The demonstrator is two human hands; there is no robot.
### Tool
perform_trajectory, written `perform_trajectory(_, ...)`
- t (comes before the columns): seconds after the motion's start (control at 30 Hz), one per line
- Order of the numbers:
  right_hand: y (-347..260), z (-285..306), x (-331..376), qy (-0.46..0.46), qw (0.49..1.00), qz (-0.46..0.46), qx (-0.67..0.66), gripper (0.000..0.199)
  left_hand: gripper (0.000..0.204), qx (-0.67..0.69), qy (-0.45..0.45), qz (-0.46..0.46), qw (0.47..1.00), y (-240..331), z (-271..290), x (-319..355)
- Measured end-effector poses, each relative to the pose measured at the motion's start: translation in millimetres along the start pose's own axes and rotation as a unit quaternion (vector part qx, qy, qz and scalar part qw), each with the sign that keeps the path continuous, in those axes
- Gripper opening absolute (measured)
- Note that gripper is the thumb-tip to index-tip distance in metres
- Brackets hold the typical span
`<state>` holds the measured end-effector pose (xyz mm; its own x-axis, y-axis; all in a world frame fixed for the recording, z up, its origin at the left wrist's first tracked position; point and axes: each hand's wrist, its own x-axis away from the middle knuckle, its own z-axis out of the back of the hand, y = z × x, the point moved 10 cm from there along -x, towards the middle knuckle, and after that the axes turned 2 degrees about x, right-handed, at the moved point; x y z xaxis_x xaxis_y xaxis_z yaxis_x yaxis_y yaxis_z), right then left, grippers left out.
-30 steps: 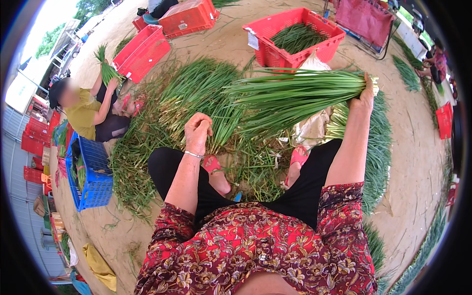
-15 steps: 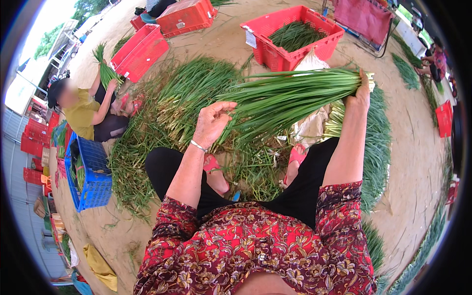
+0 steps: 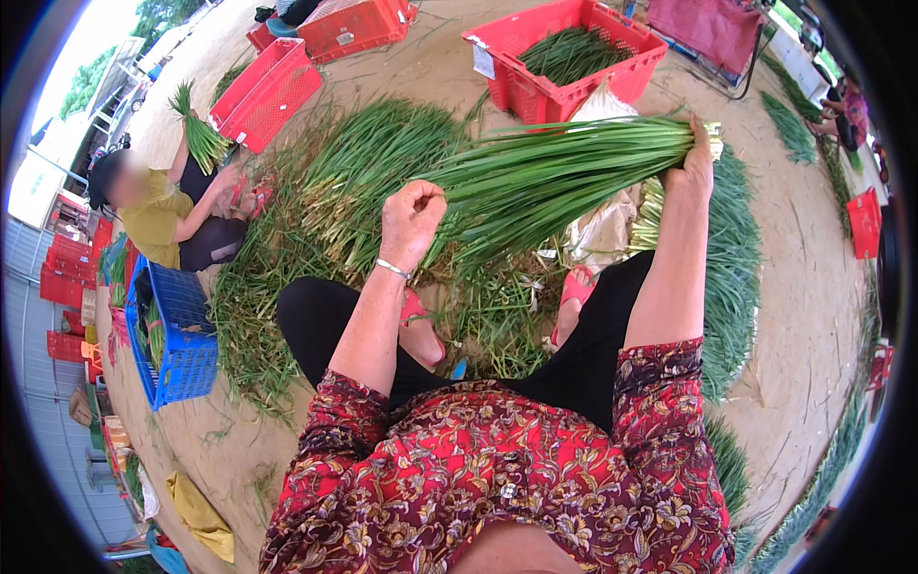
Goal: The person bundles green leaves by hand, selecting individual stalks, aligning them into a bunch, and wrapping a leaf around the base to secure them.
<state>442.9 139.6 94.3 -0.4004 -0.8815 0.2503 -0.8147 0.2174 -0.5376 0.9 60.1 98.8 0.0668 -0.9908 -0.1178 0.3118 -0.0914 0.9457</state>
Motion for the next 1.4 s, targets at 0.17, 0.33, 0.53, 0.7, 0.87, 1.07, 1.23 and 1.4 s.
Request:
perform_trajectory(0.17,6,5,-6,0.012,1.0,0.0,0.002,0.018,0.004,0.458,0.017,0.169,0.872,-34,-20,7)
perform_trajectory(0.33,-15,22,-18,0.049,0.999,0.016,-0.004,0.021,0.008,0.52,0.066,0.193,0.829,-72,10,7)
perform_trajectory(0.53,-34,44,-41,0.053,0.997,0.008,-0.05,0.018,0.011,0.321,-0.086,0.169,0.928,-82,3,42)
perform_trajectory(0.7,-29,46,-46,0.043,0.996,-0.006,-0.081,0.016,0.016,-0.017,-0.116,0.085,0.989,-69,-14,49)
perform_trajectory(0.87,-23,46,-43,0.064,0.996,-0.02,-0.06,0.019,0.009,0.004,-0.025,0.101,0.995,-72,-8,40)
perform_trajectory(1.07,-25,45,-33,0.08,0.996,-0.032,-0.012,0.026,0.015,-0.01,0.092,0.1,0.991,-110,22,33)
perform_trajectory(1.23,-21,39,-33,0.05,0.997,-0.048,-0.022,0.028,0.03,0.024,0.056,0.128,0.99,-130,11,31)
perform_trajectory(1.4,-27,47,-38,0.084,0.996,-0.016,0.011,0.033,0.029,0.083,0.003,0.126,0.989,-115,-7,32)
